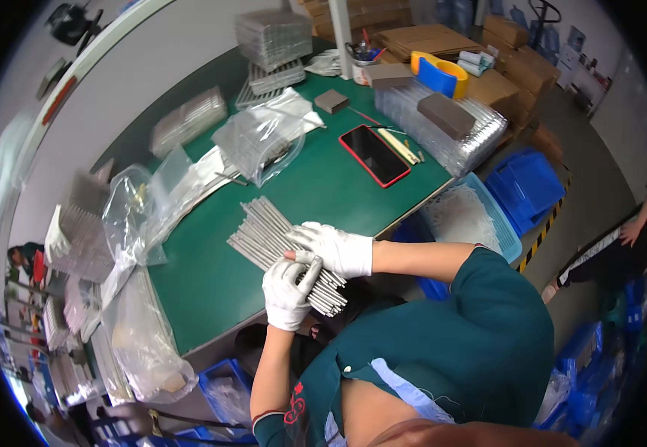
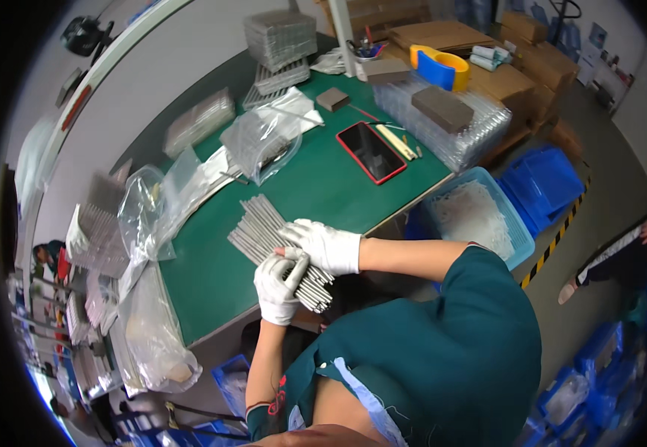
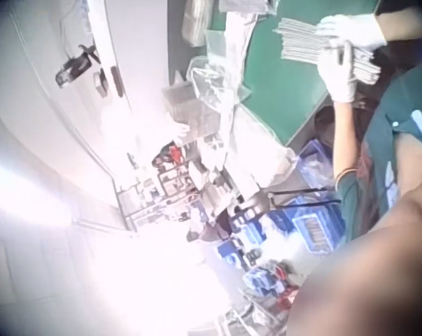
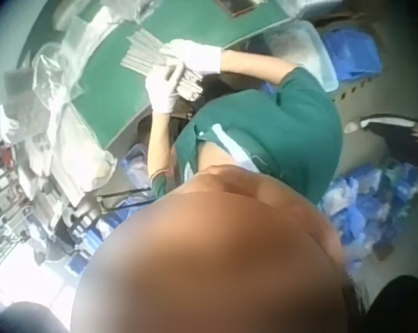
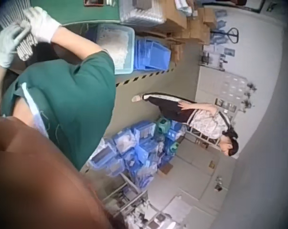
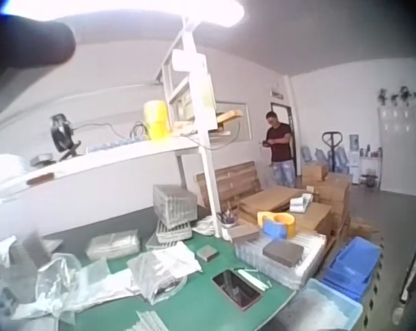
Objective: Aligning and organizing a bundle of small metal rods at a workstation.
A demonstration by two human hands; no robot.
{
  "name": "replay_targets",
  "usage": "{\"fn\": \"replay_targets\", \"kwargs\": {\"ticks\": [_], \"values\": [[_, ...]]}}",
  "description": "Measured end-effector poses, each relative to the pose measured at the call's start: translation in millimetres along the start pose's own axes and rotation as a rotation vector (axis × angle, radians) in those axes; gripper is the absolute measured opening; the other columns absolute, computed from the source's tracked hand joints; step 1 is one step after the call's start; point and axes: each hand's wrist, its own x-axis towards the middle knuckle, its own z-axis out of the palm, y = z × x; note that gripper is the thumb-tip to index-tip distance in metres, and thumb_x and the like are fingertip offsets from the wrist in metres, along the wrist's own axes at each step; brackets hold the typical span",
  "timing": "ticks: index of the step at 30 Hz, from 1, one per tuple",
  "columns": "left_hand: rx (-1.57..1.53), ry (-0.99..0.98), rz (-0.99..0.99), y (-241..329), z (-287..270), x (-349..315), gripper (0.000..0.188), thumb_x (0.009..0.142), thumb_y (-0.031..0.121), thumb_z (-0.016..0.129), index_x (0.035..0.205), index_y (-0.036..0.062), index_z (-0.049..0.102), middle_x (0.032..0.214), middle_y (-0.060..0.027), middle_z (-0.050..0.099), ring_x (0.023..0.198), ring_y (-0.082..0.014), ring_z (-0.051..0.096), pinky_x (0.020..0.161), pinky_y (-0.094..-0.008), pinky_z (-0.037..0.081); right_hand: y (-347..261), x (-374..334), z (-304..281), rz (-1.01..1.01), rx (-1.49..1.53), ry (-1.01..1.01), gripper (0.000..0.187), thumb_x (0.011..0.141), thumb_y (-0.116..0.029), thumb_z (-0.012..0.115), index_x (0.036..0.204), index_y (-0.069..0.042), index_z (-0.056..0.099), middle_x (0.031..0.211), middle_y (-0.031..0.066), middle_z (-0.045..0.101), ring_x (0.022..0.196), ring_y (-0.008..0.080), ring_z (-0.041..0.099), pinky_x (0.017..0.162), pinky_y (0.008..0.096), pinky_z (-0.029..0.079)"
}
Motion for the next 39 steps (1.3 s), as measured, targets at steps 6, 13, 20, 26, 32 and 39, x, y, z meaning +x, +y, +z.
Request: {"fn": "replay_targets", "kwargs": {"ticks": [6,13,20,26,32,39], "values": [[-0.230,0.153,0.007,3,-39,-5,0.043,0.057,0.017,0.070,0.099,0.0094,0.064,0.085,-0.0077,0.058,0.076,-0.0264,0.060,0.064,-0.0369,0.048,-25,32,-25,-0.203,0.564,0.195,0.101,0.064,-0.042,0.073,0.141,-0.002,0.022,0.132,0.0205,0.044,0.120,0.0381,0.044,0.104,0.0463,0.030],[-0.600,0.485,-0.692,-40,-77,54,0.031,0.080,0.006,0.068,0.109,-0.0010,0.058,0.101,-0.0051,0.061,0.090,-0.0120,0.057,0.083,-0.0267,0.045,8,156,-29,0.025,1.114,0.350,0.115,0.066,-0.080,0.043,0.142,0.001,0.018,0.129,0.0172,0.048,0.120,0.0194,0.044,0.103,0.0314,0.033],[-0.743,0.652,-0.785,-131,-78,78,0.036,0.078,0.014,0.072,0.107,0.0038,0.054,0.099,-0.0031,0.059,0.087,-0.0120,0.055,0.078,-0.0258,0.045,25,212,17,0.097,1.298,0.467,0.091,0.067,-0.074,0.058,0.123,-0.002,0.048,0.104,0.0107,0.060,0.097,0.0163,0.054,0.083,0.0305,0.045],[-0.889,0.688,-0.754,-129,-72,65,0.044,0.079,0.007,0.070,0.114,0.0047,0.045,0.094,-0.0053,0.060,0.087,-0.0151,0.061,0.079,-0.0282,0.049,7,170,47,0.264,1.093,0.240,0.096,0.056,-0.034,0.087,0.128,0.002,0.034,0.116,0.0159,0.054,0.108,0.0226,0.054,0.093,0.0328,0.043],[-0.628,0.799,-0.847,-93,-60,78,0.036,0.078,0.006,0.071,0.108,0.0012,0.052,0.090,-0.0052,0.062,0.075,-0.0121,0.059,0.070,-0.0261,0.049,-1,158,48,0.214,1.091,0.427,0.068,0.063,-0.029,0.077,0.118,-0.003,0.048,0.102,0.0148,0.063,0.097,0.0279,0.062,0.084,0.0339,0.049],[-0.593,0.749,-0.820,-63,-84,68,0.047,0.076,0.004,0.072,0.115,0.0013,0.047,0.102,-0.0056,0.060,0.088,-0.0128,0.058,0.080,-0.0269,0.047,-10,154,23,0.079,1.000,0.222,0.075,0.064,-0.030,0.078,0.124,-0.002,0.043,0.107,0.0158,0.060,0.102,0.0258,0.059,0.088,0.0336,0.046]]}}
